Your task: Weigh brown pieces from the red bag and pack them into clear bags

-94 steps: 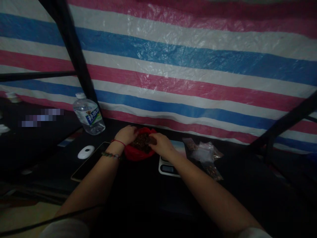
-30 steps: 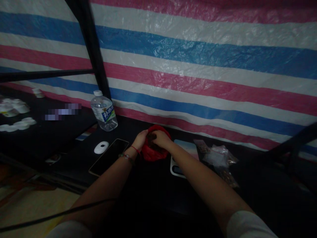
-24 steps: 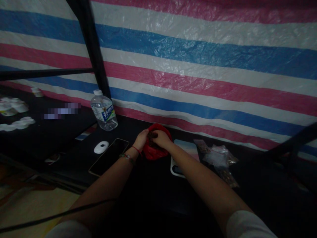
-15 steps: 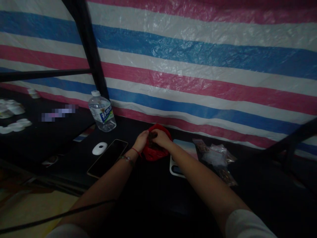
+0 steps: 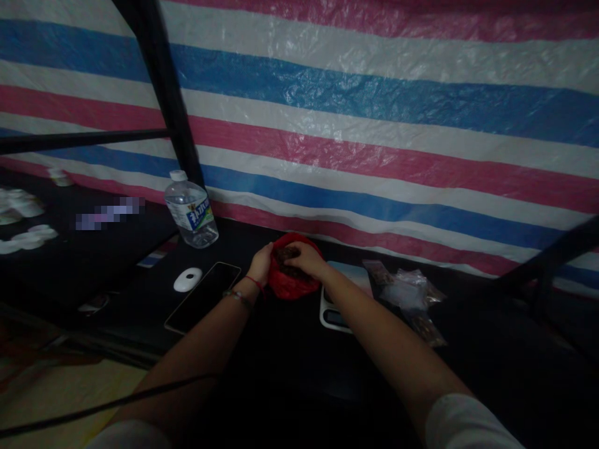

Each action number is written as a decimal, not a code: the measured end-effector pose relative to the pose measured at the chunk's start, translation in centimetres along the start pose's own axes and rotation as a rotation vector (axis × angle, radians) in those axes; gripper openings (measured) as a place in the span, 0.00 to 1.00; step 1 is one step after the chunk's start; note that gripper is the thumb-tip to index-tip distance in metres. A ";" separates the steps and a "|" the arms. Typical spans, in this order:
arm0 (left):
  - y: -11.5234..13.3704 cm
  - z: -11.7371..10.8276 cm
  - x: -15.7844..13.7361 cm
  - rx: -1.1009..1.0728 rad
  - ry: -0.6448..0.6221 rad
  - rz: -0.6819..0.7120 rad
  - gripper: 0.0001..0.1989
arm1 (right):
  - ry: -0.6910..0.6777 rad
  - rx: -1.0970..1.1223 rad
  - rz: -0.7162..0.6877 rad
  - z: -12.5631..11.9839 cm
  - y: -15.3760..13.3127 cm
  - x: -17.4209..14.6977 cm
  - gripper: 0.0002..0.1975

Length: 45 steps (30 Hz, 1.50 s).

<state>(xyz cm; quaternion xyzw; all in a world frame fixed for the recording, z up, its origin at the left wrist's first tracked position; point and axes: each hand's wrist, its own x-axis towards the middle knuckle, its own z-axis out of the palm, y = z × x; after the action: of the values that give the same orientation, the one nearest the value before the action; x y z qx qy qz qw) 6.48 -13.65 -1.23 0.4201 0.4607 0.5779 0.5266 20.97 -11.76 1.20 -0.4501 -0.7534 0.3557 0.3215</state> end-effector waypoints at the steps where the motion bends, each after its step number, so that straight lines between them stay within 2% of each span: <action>1: 0.0 0.0 0.0 -0.031 -0.010 -0.020 0.22 | 0.011 -0.020 -0.002 -0.1 0.2 -0.1 0.18; 5: -0.2 0.0 0.0 -0.220 -0.041 -0.056 0.17 | 0.045 -0.076 0.012 -0.5 0.5 -0.6 0.19; 9: -0.4 0.1 -0.1 -0.299 -0.052 -0.055 0.14 | 0.064 -0.137 0.016 -0.9 0.4 -1.0 0.20; 13: -0.3 0.0 -0.1 -0.276 -0.059 -0.058 0.15 | 0.069 -0.178 0.026 -1.1 -0.1 -1.4 0.30; 19: -0.4 -0.1 0.0 -0.210 -0.044 -0.019 0.17 | 0.036 -0.316 -0.022 -1.3 -0.9 -1.7 0.26; 25: -1.0 -0.4 0.5 -0.143 -0.036 0.036 0.21 | 0.045 -0.311 -0.083 -1.1 -0.4 -1.5 0.27; 30: -1.6 -0.6 0.9 -0.213 -0.056 0.027 0.20 | 0.076 -0.277 -0.064 -0.9 -0.1 -1.6 0.31; 32: -1.7 -0.6 1.0 -0.236 -0.052 0.023 0.19 | 0.092 -0.308 -0.038 -1.1 -0.4 -1.6 0.29; 34: -1.7 -0.6 1.0 -0.265 -0.036 0.017 0.18 | 0.093 -0.374 -0.020 -1.4 -0.9 -1.7 0.23; 38: -1.4 -0.5 0.8 -0.322 -0.045 -0.025 0.17 | 0.018 -0.551 -0.040 -1.7 -1.6 -1.6 0.13; 41: -0.9 -0.3 0.4 -0.347 -0.053 -0.038 0.16 | -0.035 -0.644 -0.057 -1.2 -1.8 -1.5 0.13; 45: -0.4 0.1 0.0 -0.369 -0.034 -0.025 0.14 | -0.115 -0.649 -0.124 -0.4 -2.1 -1.4 0.15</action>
<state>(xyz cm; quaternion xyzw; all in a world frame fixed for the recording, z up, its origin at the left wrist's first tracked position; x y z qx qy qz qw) 6.62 -13.63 -1.61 0.3205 0.3430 0.6389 0.6094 20.92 -13.67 2.94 -0.4615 -0.8702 0.1020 0.1394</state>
